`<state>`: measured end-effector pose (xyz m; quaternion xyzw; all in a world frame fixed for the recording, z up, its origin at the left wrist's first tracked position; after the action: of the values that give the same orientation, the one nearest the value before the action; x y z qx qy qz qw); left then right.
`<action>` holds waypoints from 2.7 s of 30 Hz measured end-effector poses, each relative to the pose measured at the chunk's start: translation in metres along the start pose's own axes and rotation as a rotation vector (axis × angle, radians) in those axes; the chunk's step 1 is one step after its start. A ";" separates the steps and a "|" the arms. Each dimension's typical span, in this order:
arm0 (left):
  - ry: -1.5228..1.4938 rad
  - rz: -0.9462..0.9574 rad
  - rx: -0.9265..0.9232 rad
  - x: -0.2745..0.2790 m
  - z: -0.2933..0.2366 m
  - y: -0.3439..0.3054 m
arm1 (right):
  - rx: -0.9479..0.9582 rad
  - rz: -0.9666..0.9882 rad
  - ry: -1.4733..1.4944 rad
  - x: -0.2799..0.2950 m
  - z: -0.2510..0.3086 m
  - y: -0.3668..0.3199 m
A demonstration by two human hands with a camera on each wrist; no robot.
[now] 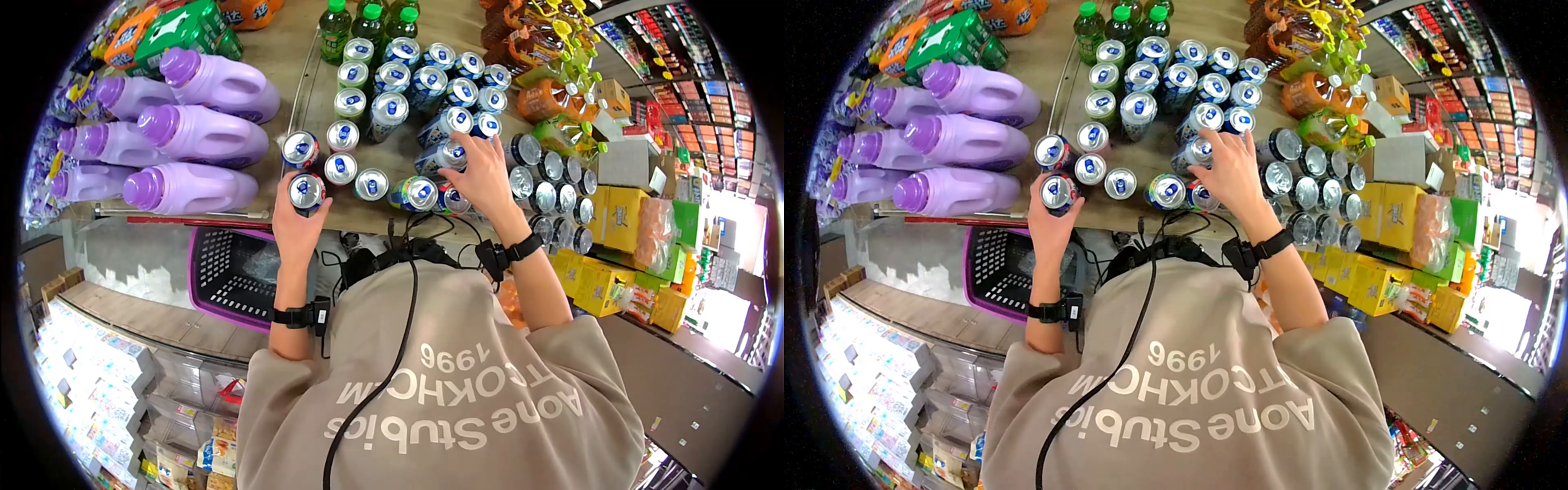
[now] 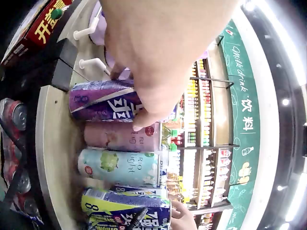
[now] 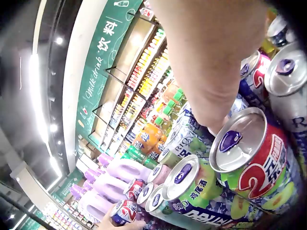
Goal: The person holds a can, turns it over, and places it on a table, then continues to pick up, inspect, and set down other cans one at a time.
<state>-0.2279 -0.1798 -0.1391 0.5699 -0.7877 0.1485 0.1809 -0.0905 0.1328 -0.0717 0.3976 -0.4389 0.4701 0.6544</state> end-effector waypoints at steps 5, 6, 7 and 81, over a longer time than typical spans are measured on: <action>0.035 0.044 0.035 0.001 0.005 0.000 | 0.050 -0.119 0.118 0.019 -0.004 0.001; 0.037 0.044 0.013 0.003 0.001 -0.001 | 0.026 -0.193 0.196 0.027 -0.005 -0.001; 0.039 0.049 -0.006 0.005 -0.001 -0.003 | -0.030 -0.201 0.281 0.036 -0.008 -0.001; -0.833 1.186 0.402 -0.073 -0.196 -0.090 | -0.105 0.344 1.923 0.082 0.015 -0.110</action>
<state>-0.0988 -0.0595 0.0044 0.0812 -0.9236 0.1339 -0.3498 0.0267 0.1137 -0.0009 -0.2543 0.2095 0.6628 0.6724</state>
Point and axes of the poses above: each hand's wrist, its own y-axis towards the middle knuckle, its own x-axis out of the back of the hand, z = x × y, the point moved 1 cm from there along y, towards the middle knuckle, and after that the axes turned 7 degrees about x, right-handed, at the moved point
